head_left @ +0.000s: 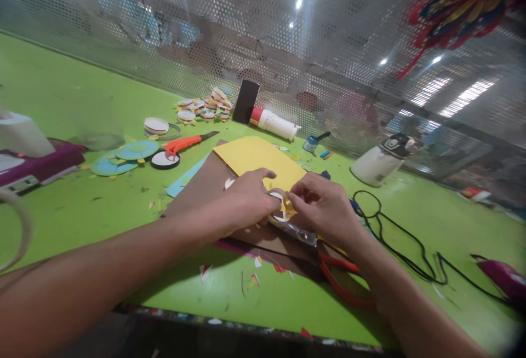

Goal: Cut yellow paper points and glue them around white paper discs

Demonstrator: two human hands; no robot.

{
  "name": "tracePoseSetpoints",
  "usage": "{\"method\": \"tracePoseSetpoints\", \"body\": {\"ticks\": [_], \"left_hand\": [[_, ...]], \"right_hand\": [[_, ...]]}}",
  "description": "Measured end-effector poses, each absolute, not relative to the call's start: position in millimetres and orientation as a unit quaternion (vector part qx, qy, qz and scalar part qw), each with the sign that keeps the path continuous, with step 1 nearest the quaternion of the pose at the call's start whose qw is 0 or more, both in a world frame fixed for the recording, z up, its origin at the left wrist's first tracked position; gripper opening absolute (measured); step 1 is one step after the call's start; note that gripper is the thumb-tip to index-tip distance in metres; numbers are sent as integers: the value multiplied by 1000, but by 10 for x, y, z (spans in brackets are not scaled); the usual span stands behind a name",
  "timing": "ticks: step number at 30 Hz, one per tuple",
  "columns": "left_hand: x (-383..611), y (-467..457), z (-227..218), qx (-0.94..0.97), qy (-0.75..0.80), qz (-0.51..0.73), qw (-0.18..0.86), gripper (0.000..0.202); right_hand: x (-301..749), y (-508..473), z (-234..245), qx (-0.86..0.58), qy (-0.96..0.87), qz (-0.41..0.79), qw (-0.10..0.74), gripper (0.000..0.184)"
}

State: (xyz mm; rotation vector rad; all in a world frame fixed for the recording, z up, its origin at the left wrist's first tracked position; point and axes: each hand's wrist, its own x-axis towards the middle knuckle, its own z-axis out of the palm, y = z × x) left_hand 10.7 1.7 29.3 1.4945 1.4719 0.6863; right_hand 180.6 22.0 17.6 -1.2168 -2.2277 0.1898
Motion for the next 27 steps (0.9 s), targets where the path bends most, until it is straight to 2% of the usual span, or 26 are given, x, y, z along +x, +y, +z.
{"method": "tracePoseSetpoints", "body": {"ticks": [23,27], "left_hand": [[111,47,238,602,595,284,451,74],[118,26,281,600,606,272,446,73]], "right_hand": [[1821,224,169,-443,-870,7,217,12],[1822,212,231,-454,-855,48,246,12]]}}
